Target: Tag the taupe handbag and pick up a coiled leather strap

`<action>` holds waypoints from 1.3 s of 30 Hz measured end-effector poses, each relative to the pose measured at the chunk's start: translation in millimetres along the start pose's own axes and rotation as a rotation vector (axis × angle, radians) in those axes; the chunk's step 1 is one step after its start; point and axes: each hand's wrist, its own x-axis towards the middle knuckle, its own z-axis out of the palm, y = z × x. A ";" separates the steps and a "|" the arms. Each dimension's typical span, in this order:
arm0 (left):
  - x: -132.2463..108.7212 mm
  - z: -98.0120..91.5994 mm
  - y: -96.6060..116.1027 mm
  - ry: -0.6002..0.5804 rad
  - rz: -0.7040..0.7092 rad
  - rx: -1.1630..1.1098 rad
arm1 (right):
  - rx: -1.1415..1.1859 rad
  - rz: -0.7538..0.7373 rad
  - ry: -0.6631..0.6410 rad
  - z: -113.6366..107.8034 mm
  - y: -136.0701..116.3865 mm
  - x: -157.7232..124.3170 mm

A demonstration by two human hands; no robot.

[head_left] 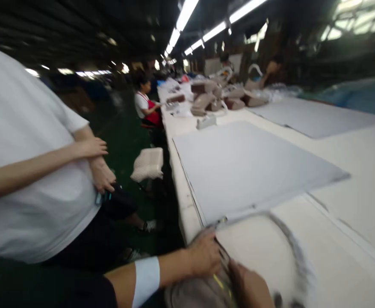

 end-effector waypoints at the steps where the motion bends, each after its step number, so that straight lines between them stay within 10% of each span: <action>1: 16.3 34.8 45.8 -0.039 0.075 -0.088 | -0.041 0.012 -0.050 7.7 12.3 -3.6; 5: 39.0 105.0 137.6 -0.090 0.152 -0.274 | -0.062 0.099 -0.107 25.3 54.2 -19.9; 12: 37.4 104.9 119.4 -0.063 0.099 -0.308 | -0.093 0.045 -0.089 16.9 66.5 -46.4; 21: 36.2 85.5 152.6 -0.166 0.005 -0.294 | -0.020 0.120 -0.071 25.3 80.7 -62.3; 39: 13.8 74.7 168.8 -0.262 0.052 -0.311 | 0.272 0.312 0.085 20.6 62.1 -3.1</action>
